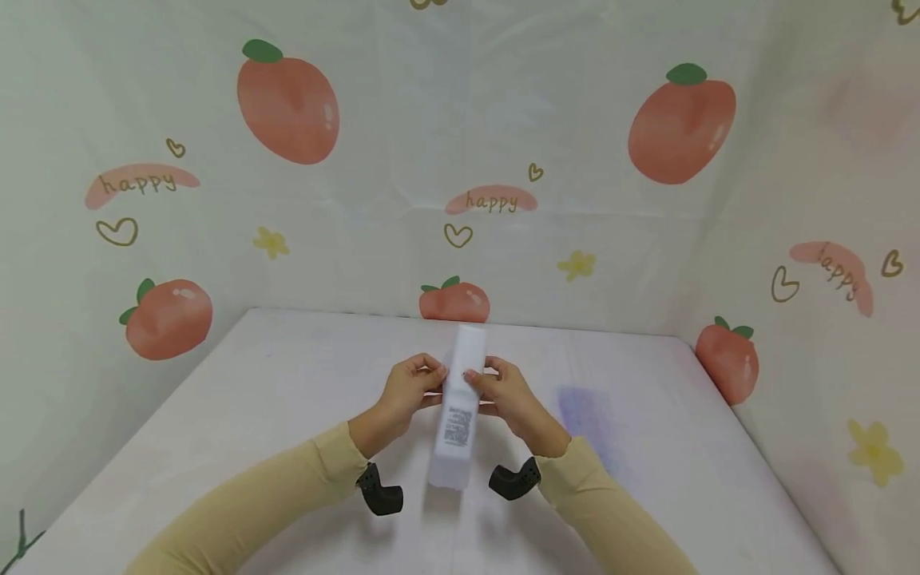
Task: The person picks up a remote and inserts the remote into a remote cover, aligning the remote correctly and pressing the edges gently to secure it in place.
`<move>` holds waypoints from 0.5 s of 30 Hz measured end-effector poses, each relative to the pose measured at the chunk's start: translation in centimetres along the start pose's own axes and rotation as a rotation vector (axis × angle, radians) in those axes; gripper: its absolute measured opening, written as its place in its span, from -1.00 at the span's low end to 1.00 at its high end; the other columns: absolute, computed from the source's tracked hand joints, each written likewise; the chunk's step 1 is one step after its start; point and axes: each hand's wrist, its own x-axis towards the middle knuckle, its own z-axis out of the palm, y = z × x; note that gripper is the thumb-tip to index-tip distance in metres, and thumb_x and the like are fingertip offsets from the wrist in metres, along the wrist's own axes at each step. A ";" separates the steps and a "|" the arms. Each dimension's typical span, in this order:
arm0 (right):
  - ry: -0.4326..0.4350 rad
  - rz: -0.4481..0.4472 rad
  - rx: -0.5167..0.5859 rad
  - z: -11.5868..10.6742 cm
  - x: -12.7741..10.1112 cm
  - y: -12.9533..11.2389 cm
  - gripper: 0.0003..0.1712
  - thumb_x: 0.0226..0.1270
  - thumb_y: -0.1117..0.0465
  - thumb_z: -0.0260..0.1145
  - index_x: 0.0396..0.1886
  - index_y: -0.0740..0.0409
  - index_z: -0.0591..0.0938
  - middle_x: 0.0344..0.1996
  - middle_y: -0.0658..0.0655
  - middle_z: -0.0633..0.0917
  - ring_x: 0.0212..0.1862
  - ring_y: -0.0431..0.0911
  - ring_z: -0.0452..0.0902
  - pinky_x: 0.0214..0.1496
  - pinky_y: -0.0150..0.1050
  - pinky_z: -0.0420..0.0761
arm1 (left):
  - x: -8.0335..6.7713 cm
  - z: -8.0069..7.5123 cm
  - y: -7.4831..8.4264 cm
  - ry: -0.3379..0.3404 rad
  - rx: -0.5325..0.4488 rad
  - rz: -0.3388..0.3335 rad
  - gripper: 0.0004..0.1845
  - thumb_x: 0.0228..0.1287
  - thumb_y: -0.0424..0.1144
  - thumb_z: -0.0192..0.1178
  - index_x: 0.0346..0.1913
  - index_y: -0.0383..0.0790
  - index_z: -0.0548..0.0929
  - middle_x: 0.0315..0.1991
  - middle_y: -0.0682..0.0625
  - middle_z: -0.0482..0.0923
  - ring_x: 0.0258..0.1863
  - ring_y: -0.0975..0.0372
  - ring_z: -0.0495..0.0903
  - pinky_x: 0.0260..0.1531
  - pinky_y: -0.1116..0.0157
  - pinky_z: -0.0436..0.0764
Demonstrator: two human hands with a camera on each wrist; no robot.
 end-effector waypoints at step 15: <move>-0.096 -0.081 -0.122 1.2 -0.8 -0.6 -0.40 0.50 0.13 0.11 0.32 0.38 0.16 0.04 0.37 0.58 -0.05 -0.02 0.64 0.11 0.08 0.59 | 1.1 -0.6 2.0 0.015 0.137 -0.029 -0.91 0.34 -0.37 0.19 -0.27 -0.37 0.61 -0.48 -0.03 0.55 -0.56 0.30 0.55 -0.47 0.39 0.66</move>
